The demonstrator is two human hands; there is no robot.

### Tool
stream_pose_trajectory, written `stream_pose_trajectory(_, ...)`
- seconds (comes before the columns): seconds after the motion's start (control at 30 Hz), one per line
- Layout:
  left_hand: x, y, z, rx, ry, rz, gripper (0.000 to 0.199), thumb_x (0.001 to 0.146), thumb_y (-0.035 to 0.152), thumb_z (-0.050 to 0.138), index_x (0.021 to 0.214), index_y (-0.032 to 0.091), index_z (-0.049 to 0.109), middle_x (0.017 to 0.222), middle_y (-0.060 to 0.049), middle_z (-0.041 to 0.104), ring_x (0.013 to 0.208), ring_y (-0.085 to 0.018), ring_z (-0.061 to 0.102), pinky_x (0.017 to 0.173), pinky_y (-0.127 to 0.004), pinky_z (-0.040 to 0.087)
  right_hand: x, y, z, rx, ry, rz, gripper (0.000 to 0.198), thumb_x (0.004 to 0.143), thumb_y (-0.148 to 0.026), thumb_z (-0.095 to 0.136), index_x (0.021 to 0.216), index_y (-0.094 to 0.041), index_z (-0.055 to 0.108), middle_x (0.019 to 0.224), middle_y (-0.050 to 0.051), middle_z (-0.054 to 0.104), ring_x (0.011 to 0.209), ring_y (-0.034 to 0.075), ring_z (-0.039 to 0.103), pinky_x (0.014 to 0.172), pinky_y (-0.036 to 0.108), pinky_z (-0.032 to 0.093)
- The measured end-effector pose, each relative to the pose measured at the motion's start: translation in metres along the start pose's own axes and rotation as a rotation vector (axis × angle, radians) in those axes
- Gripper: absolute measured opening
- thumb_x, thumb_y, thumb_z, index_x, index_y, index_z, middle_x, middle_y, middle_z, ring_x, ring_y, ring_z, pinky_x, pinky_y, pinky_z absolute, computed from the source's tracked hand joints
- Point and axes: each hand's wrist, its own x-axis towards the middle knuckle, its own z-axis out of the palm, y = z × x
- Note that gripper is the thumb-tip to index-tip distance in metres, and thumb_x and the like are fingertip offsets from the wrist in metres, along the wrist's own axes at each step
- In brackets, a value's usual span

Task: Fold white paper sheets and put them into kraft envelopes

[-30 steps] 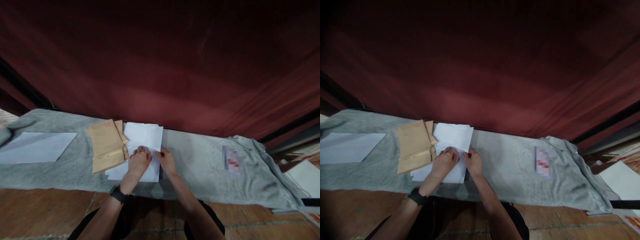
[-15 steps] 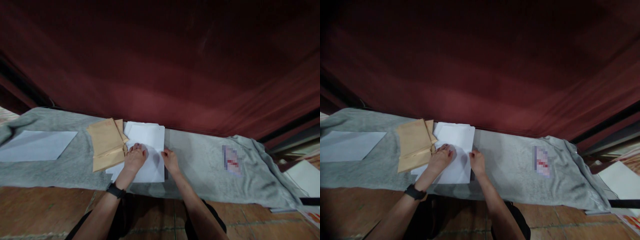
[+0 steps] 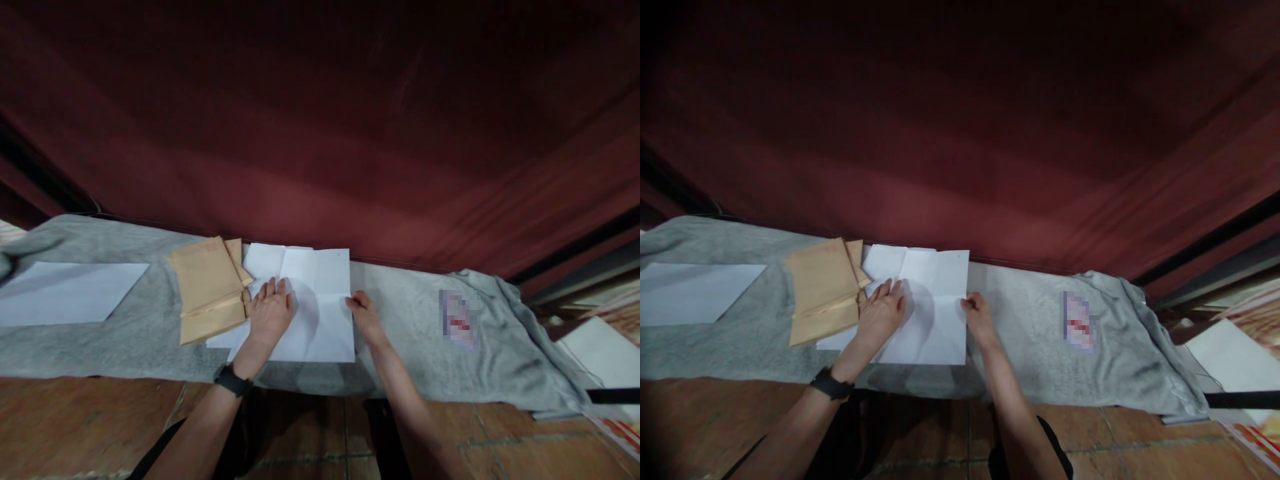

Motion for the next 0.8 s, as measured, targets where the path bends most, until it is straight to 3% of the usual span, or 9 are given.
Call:
stream_pose_trajectory(0.2, 0.002, 0.013, 0.011, -0.029, -0.004, 0.123, 0.048, 0.096, 0.022, 0.045, 0.141, 0.011, 0.058, 0.151, -0.018, 0.055, 0.141, -0.031, 0.050, 0.114, -0.045, 0.041, 0.004, 0.012, -0.096, 0.150, 0.093, 0.125, 0.039, 0.062, -0.059, 0.068, 0.078, -0.025, 0.056, 0.062, -0.002, 0.060, 0.056, 0.018, 0.056, 0.056, 0.029, 0.043)
stream_pose_trajectory(0.33, -0.007, 0.035, 0.025, -0.108, -0.069, 0.393, 0.045, 0.096, 0.025, 0.050, 0.139, 0.018, 0.061, 0.153, -0.012, 0.055, 0.147, -0.031, 0.043, 0.120, -0.050, 0.035, 0.000, 0.027, -0.136, 0.173, 0.208, 0.162, 0.039, 0.051, -0.055, 0.073, 0.070, -0.027, 0.055, 0.057, -0.004, 0.058, 0.053, 0.017, 0.053, 0.055, 0.030, 0.042)
stream_pose_trajectory(0.43, -0.018, 0.056, 0.037, -0.138, -0.105, 0.599, 0.041, 0.098, 0.026, 0.050, 0.137, 0.024, 0.063, 0.150, -0.007, 0.058, 0.149, -0.028, 0.041, 0.124, -0.055, 0.027, -0.003, 0.039, -0.148, 0.176, 0.258, 0.171, 0.034, 0.051, -0.050, 0.071, 0.071, -0.027, 0.057, 0.056, -0.005, 0.059, 0.051, 0.016, 0.052, 0.053, 0.029, 0.039)
stream_pose_trajectory(0.53, -0.027, 0.071, 0.045, -0.119, -0.098, 0.691, 0.038, 0.099, 0.026, 0.049, 0.135, 0.025, 0.064, 0.148, -0.006, 0.060, 0.148, -0.026, 0.042, 0.127, -0.056, 0.019, -0.002, 0.050, -0.152, 0.178, 0.266, 0.186, 0.033, 0.054, -0.049, 0.067, 0.076, -0.026, 0.059, 0.056, -0.005, 0.060, 0.051, 0.017, 0.052, 0.052, 0.028, 0.038)
stream_pose_trajectory(0.8, -0.021, 0.070, 0.034, 0.079, -0.065, 0.535, 0.041, 0.091, 0.014, 0.051, 0.129, 0.019, 0.066, 0.134, -0.015, 0.067, 0.143, -0.034, 0.046, 0.127, -0.061, 0.013, 0.007, 0.063, -0.149, 0.160, 0.163, 0.207, 0.038, 0.056, -0.047, 0.067, 0.086, -0.023, 0.065, 0.057, -0.003, 0.062, 0.054, 0.018, 0.056, 0.056, 0.030, 0.042)
